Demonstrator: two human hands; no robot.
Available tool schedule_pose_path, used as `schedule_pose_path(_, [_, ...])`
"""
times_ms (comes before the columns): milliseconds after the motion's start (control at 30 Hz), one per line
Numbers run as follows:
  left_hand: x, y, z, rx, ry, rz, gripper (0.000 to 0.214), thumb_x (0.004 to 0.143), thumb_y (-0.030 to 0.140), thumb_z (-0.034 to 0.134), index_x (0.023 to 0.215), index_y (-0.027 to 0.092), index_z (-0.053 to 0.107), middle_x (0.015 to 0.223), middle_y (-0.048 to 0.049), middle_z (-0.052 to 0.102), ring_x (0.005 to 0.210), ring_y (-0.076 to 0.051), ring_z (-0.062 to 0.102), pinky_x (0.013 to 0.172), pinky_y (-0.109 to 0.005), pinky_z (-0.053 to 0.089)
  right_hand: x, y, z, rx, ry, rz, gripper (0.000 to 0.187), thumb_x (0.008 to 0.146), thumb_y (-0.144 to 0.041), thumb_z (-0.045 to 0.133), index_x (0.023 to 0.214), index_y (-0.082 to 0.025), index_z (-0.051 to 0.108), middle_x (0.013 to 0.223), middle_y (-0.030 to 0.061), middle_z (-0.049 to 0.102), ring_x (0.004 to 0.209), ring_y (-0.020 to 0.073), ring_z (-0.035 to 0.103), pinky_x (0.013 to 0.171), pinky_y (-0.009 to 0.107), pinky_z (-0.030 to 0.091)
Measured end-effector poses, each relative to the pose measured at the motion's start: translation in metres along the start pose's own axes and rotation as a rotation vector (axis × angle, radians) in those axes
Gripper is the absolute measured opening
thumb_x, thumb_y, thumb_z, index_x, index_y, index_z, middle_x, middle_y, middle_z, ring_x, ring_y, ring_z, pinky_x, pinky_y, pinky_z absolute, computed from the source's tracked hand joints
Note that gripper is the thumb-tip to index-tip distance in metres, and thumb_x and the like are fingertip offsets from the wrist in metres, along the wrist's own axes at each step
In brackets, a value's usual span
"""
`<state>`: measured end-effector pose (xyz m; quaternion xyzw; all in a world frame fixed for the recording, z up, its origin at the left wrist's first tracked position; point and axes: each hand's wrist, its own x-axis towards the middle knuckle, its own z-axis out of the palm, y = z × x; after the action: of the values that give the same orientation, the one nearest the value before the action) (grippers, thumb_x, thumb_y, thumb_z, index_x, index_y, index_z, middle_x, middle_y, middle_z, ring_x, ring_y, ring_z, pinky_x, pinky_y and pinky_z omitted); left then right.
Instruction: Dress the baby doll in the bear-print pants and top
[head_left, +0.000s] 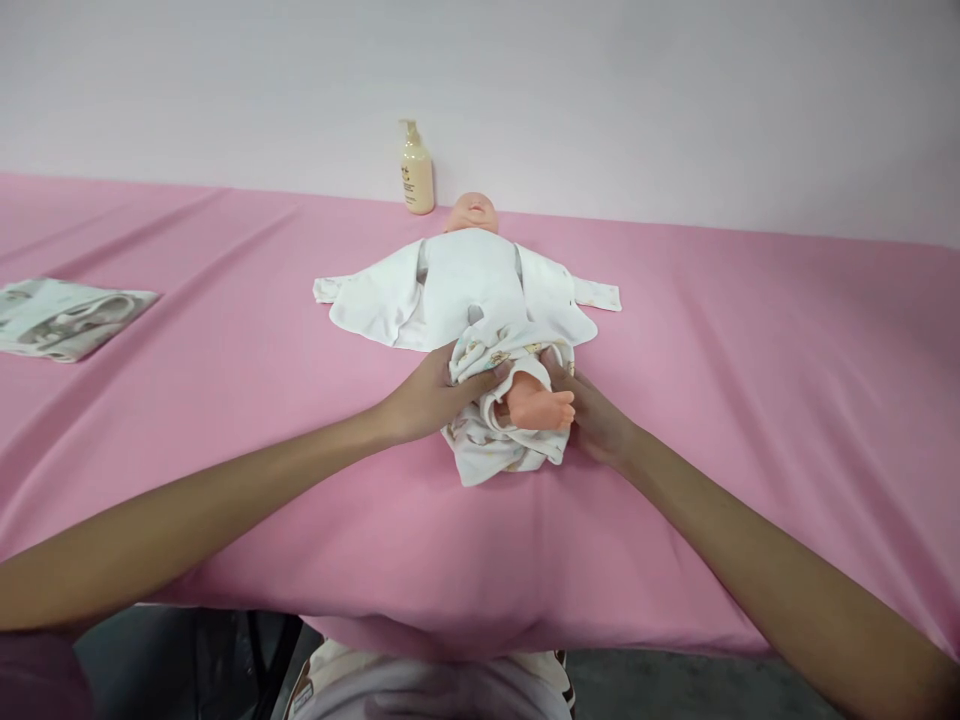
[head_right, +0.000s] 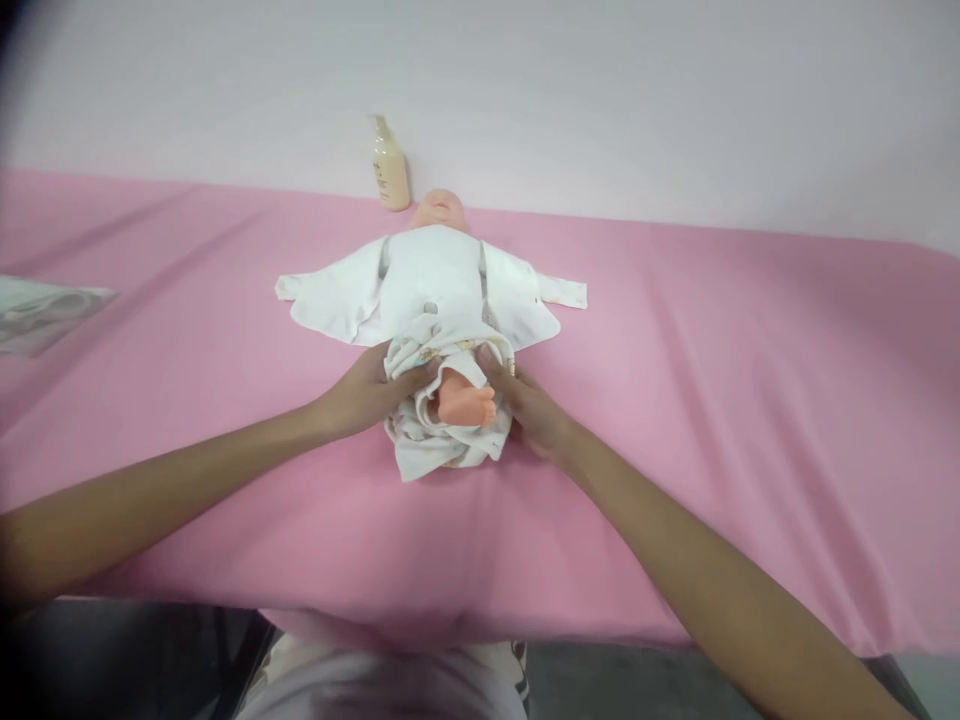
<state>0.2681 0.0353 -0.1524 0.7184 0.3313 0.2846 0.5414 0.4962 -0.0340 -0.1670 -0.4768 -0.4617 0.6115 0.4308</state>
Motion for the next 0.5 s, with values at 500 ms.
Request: schedule_pose_path(500, [-0.014, 0.021, -0.033, 0.321, -0.046, 0.024, 0.055, 0.091, 0.072, 0.080, 0.102, 0.018, 0.071, 0.107, -0.0088, 0.075, 0.105, -0.031, 0.070, 0.086, -0.039, 0.058, 0.009, -0.011, -0.010, 0.060, 0.089, -0.010, 0.064, 0.103, -0.081, 0.058, 0.134, -0.029, 0.077, 0.121, 0.0068, 0.081, 0.131, 0.0354, 0.071, 0.115, 0.048, 0.058])
